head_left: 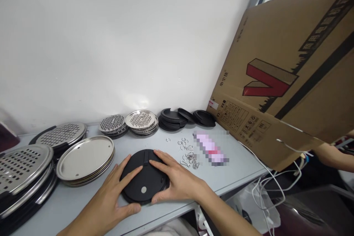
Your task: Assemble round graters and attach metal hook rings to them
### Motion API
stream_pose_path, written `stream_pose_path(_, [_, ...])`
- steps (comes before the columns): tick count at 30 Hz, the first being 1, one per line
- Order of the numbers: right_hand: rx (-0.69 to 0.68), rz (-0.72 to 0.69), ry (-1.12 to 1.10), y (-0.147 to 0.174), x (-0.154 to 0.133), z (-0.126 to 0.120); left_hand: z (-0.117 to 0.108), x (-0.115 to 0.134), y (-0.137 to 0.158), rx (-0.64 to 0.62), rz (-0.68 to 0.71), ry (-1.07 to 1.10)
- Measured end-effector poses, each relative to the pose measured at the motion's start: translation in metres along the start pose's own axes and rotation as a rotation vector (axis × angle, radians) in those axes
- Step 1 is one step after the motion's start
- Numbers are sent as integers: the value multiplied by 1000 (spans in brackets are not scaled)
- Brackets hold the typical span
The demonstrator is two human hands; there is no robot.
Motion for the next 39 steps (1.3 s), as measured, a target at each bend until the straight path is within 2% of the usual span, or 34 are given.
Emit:
stream_pose_path(4, [19, -13, 18, 4, -4, -2, -3, -1, -3, -14, 17, -8])
stream_pose_path(6, [80, 13, 34, 10, -2, -11, -5, 0, -4, -19, 19, -9])
stream_pose_path(10, [293, 253, 195, 29, 18, -45, -5, 2, -4, -33, -5, -9])
stream_pose_path(12, [314, 352, 281, 38, 28, -58, -4, 1, -4, -37, -14, -9])
stream_pose_path(17, [188, 414, 350, 43, 32, -58, -2, -1, -3, -27, -20, -16])
stream_pose_path(23, [-13, 502, 478, 23, 32, -50, -4, 0, -2, -10, -17, -26])
stream_pose_path(26, [-84, 483, 460, 4, 37, -49, -3, -1, -2, -4, -2, -30])
stream_pose_path(30, [-107, 422, 427, -24, 44, -47, -3, -2, -3, 9, -3, -20])
stream_pose_path(39, [-44, 275, 298, -63, 54, -34, -9, 7, -2, -58, -42, 44])
Point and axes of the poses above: each hand's wrist, its own y-axis away from the middle knuckle, its own z-axis out of the palm, x = y × z, the point moved 4 cm from there along -y, towards the middle knuckle
